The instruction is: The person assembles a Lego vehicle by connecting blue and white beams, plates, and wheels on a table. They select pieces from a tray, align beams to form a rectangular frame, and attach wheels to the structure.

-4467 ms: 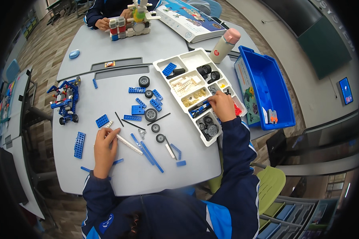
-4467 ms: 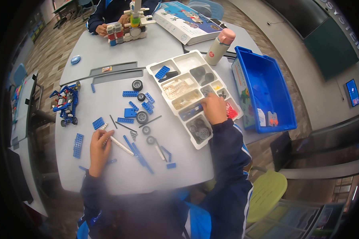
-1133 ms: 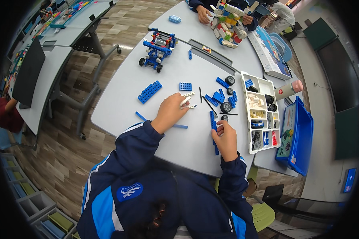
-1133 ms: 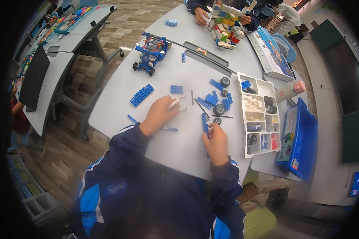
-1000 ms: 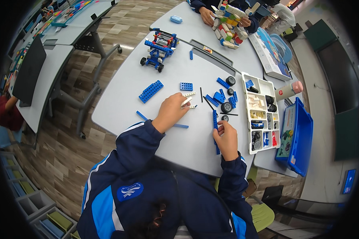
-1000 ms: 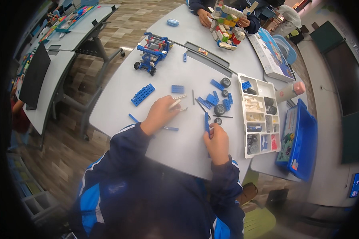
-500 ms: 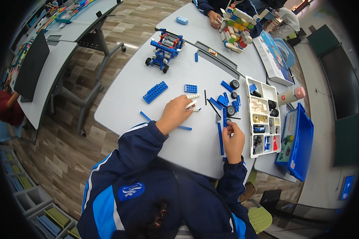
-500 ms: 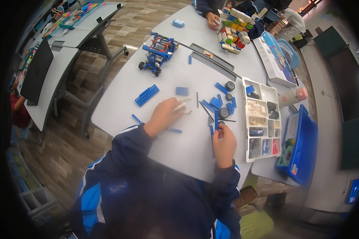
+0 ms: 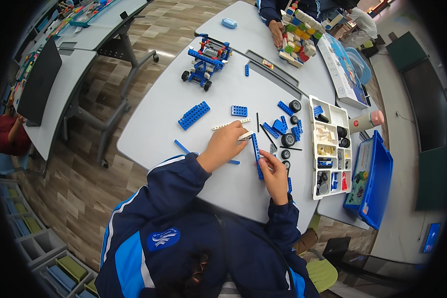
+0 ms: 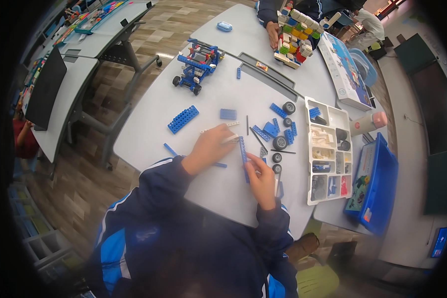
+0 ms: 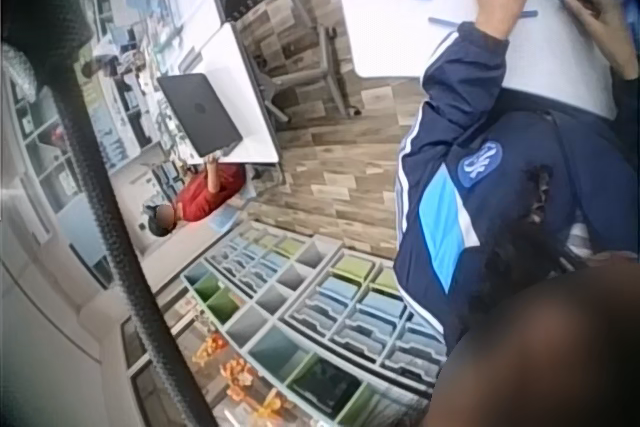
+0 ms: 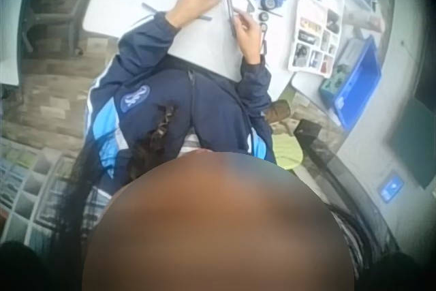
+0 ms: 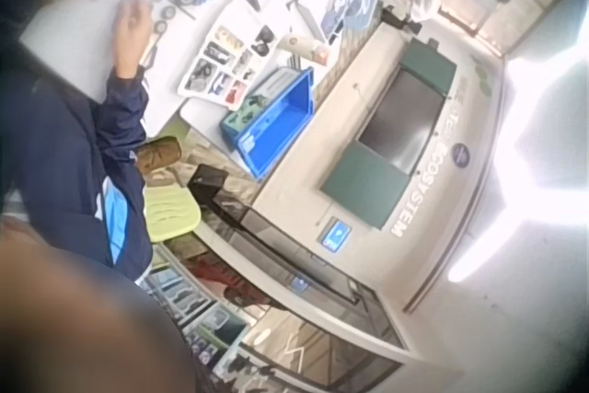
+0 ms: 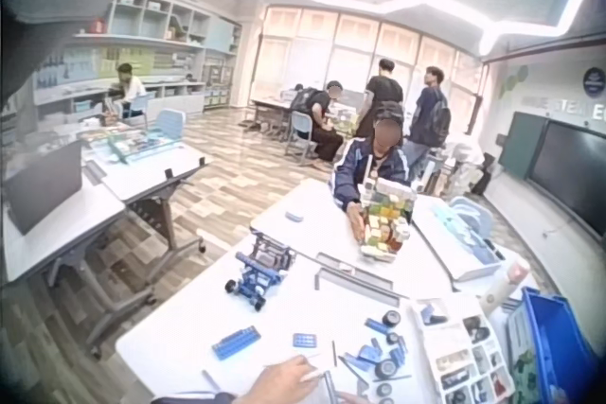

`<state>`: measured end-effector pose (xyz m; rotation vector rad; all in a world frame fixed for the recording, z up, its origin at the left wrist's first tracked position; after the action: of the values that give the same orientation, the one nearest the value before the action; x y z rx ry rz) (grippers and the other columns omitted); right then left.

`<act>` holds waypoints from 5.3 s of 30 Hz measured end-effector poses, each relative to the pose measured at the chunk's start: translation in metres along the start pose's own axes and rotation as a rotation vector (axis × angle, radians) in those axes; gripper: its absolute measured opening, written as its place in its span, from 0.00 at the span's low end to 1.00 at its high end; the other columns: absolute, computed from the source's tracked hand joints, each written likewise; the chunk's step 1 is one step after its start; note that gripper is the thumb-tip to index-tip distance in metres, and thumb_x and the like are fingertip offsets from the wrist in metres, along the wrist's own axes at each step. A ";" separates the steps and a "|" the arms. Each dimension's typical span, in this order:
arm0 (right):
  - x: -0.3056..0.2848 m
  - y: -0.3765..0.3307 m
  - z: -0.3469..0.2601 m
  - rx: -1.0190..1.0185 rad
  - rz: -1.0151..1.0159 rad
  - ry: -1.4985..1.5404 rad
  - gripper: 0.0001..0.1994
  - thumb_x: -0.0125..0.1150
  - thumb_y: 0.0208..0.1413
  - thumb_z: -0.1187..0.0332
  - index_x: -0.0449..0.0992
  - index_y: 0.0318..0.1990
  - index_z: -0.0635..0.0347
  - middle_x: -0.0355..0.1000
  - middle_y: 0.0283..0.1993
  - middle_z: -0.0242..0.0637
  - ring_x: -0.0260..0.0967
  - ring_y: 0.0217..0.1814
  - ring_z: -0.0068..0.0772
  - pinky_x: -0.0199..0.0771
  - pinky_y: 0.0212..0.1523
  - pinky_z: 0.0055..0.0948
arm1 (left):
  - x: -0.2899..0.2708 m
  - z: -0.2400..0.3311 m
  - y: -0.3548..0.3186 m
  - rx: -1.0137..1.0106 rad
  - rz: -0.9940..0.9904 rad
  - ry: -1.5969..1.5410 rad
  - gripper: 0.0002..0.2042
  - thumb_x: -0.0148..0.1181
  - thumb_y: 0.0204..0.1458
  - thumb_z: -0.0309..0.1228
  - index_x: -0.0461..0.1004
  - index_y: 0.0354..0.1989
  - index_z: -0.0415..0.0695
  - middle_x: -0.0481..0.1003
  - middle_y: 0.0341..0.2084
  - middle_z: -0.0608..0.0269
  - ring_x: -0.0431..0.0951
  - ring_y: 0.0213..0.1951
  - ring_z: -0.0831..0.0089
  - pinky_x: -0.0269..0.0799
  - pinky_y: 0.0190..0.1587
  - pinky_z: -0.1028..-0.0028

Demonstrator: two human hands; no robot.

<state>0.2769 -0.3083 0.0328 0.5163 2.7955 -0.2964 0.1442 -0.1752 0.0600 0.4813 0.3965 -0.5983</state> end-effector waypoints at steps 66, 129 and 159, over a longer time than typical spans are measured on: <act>-0.125 -0.019 -0.069 -0.335 0.508 -0.279 0.07 0.73 0.55 0.69 0.84 0.38 0.60 0.82 0.33 0.35 0.78 0.34 0.28 0.72 0.36 0.28 | -0.074 -0.030 -0.055 -0.210 0.083 0.115 0.10 0.69 0.48 0.22 0.82 0.40 0.39 0.74 0.25 0.61 0.76 0.29 0.68 0.69 0.35 0.69; 0.072 0.026 -0.094 -0.573 0.110 -0.285 0.08 0.70 0.56 0.78 0.86 0.43 0.59 0.76 0.41 0.37 0.74 0.37 0.30 0.74 0.34 0.25 | -0.077 -0.010 -0.058 -0.057 0.260 -0.053 0.06 0.69 0.54 0.25 0.84 0.40 0.41 0.84 0.34 0.59 0.83 0.28 0.72 0.75 0.28 0.76; 0.102 0.008 -0.113 -0.629 0.042 -0.577 0.03 0.65 0.53 0.81 0.76 0.33 0.68 0.71 0.34 0.47 0.71 0.39 0.52 0.72 0.41 0.44 | -0.067 -0.006 -0.064 0.101 0.253 -0.100 0.05 0.68 0.55 0.23 0.82 0.39 0.37 0.83 0.35 0.53 0.84 0.36 0.58 0.80 0.39 0.69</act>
<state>0.1618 -0.2407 0.1062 0.2728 2.1432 0.3818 0.0527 -0.1885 0.0673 0.5857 0.2063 -0.3965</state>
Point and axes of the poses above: each hand's wrist, its own y-axis towards the middle knuckle, its own x-axis out of the palm, z = x × y, the point moved 10 cm from there along y, towards the middle knuckle
